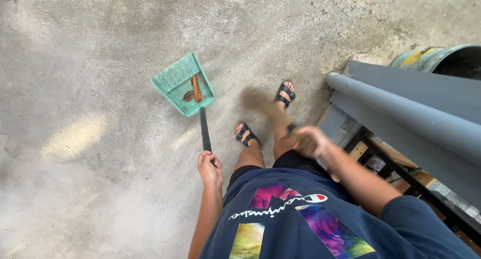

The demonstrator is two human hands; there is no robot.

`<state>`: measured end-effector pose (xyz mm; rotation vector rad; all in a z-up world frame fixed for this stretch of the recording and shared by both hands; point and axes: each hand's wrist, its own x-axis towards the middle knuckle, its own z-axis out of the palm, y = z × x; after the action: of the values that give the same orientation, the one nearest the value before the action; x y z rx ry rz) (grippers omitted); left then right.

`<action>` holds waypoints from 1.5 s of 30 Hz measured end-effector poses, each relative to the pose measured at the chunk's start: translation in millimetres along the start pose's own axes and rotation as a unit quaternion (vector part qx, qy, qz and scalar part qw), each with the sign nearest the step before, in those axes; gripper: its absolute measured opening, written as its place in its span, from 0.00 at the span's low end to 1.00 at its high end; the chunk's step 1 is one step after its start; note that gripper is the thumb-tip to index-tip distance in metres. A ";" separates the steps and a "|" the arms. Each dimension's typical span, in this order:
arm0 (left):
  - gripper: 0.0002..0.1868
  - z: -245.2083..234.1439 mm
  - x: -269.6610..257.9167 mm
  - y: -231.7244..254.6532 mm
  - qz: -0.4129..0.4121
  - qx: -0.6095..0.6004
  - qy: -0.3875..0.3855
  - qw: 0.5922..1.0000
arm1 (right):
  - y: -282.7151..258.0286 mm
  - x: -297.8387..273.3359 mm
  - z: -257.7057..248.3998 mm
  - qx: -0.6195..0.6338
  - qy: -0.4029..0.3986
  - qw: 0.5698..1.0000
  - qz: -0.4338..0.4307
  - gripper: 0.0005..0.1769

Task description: The recorder is sweeping debris and litter from an outdoor concrete floor into a dustpan.

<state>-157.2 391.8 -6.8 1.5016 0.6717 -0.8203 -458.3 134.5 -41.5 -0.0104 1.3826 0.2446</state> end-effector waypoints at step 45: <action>0.04 135.7 17.8 -38.2 -0.126 0.398 -0.258 0.871 | -141.1 53.7 201.2 0.079 -0.231 0.969 -0.042 0.20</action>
<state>-192.5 259.6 -45.2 1.8028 0.1008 -1.7749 -229.1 36.1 -74.4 0.1139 0.9297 0.0578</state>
